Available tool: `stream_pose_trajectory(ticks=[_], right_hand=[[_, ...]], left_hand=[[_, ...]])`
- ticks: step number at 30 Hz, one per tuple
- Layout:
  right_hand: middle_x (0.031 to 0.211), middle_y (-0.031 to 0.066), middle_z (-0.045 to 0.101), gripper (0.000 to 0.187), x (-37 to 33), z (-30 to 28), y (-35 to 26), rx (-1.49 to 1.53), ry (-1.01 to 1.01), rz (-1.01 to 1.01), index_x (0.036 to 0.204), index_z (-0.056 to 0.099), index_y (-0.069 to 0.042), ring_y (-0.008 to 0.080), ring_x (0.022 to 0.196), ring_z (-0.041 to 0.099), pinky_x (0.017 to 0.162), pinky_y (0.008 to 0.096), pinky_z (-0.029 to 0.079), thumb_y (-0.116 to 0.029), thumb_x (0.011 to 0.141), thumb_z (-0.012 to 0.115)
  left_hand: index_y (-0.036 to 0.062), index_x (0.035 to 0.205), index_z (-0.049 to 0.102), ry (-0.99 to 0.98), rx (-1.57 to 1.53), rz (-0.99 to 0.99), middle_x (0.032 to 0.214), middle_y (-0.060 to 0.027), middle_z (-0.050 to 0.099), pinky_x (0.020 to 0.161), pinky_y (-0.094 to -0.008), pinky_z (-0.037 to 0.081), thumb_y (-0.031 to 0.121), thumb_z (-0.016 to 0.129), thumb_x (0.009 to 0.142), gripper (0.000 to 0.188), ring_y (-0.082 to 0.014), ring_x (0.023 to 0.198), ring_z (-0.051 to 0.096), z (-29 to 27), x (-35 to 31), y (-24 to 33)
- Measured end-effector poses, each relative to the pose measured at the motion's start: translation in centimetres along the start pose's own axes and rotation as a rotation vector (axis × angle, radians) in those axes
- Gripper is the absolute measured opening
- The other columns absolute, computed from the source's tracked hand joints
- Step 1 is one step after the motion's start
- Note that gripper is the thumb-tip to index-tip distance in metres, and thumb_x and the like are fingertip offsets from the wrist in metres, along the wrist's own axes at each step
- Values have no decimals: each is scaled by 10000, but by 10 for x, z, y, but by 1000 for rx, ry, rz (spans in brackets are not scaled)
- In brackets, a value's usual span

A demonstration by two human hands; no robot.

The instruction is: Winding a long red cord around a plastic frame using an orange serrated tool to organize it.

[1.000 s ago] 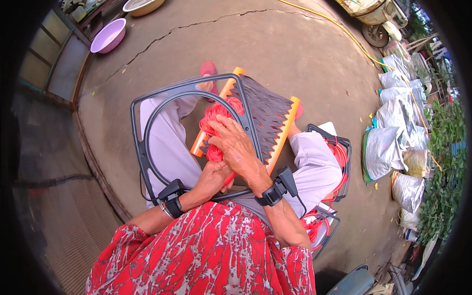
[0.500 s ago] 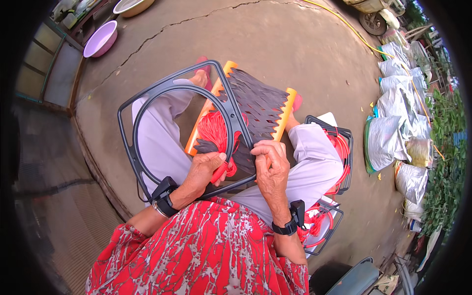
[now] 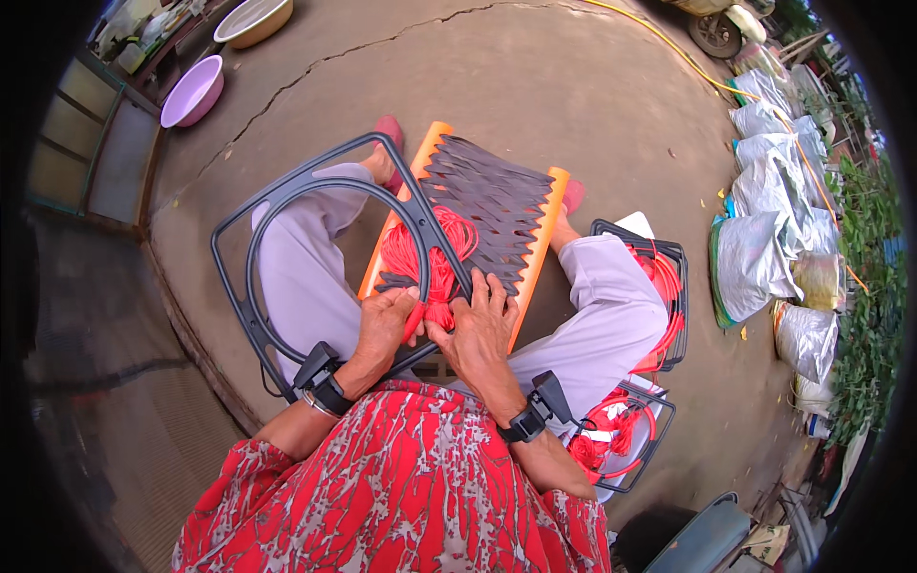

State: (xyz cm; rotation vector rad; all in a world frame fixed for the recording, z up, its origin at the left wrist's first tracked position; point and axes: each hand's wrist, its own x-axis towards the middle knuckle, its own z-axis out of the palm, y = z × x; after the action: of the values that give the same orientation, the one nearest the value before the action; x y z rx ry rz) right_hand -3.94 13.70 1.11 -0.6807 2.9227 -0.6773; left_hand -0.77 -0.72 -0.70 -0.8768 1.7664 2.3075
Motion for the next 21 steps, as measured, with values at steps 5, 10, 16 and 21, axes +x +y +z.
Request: stream_pose_trajectory(ticks=[5,10,16,21], right_hand=[[1364,270,450,442,-5,0,-1,-29,2,9,813,672,37,401,1299,361,1027,557,244,-381,689,737],[1363,268,451,377,-4,7,1,-12,15,-11,793,671,48,387,1290,376,1040,539,246,-308,677,715],[1326,267,481,279,-9,2,9,341,101,101,768,642,63,392,1228,431,1036,479,306,-204,689,669],[1287,259,512,198,-5,-28,-3,422,158,104,744,596,54,385,1173,470,1006,461,357,-128,704,661]], left_hand=[[21,671,571,-26,40,25,527,-34,539,372,-246,353,197,535,965,345,-87,390,449,2,0,-5],[33,731,595,-69,85,-17,554,-28,553,393,-225,364,232,504,987,336,-82,421,460,0,-2,-7],[40,733,595,-101,82,4,558,-22,552,391,-225,357,231,509,986,329,-79,420,456,5,-8,5],[31,694,585,-79,42,41,528,-16,526,366,-242,343,233,529,970,346,-77,395,439,4,-7,3]])
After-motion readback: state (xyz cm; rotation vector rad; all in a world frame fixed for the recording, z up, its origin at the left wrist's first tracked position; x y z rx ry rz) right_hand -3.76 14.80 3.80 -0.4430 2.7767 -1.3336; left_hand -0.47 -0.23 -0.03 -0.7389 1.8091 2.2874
